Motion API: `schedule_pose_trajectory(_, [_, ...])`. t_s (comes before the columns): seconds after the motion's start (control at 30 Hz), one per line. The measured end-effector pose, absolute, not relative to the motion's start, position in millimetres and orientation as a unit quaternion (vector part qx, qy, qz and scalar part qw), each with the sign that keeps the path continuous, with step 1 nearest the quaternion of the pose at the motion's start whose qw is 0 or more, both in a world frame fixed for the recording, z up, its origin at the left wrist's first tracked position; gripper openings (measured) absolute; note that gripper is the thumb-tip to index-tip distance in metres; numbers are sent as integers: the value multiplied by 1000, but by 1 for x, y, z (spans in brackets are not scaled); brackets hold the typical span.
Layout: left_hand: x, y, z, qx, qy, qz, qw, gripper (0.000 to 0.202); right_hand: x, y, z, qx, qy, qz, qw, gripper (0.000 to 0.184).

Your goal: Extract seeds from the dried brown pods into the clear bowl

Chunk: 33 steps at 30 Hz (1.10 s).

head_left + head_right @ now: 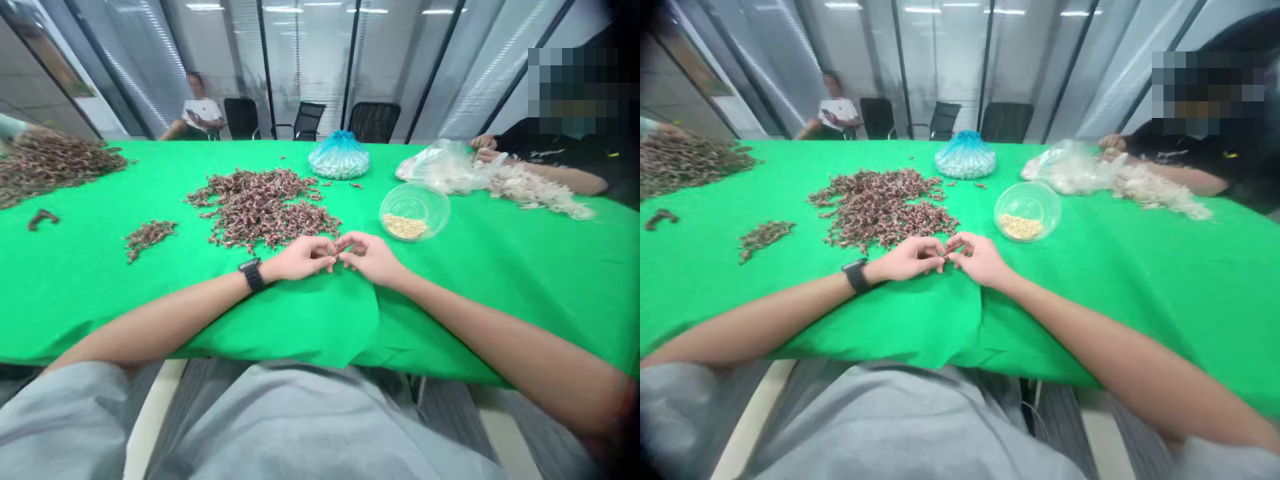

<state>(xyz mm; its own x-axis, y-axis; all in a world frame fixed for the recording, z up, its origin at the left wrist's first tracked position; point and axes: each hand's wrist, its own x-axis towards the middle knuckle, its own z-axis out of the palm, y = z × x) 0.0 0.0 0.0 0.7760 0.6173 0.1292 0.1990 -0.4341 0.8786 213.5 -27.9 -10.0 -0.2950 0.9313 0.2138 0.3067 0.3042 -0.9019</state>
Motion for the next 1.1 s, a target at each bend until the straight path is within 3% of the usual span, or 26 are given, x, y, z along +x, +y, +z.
schedule_pose_trajectory(0.33, [0,-3,3,817,244,234,466,31,213,-29,-12,-458,-712,361,390,16])
schedule_pose_trajectory(0.5, [-1,-3,7,804,255,236,482,36,214,-27,-12,-442,-689,415,398,21])
schedule_pose_trajectory(0.7, [-1,2,5,790,256,246,500,39,215,-27,-9,-427,-668,451,410,42])
schedule_pose_trajectory(1.1, [2,5,6,746,255,268,554,45,217,-25,-9,-393,-672,475,411,37])
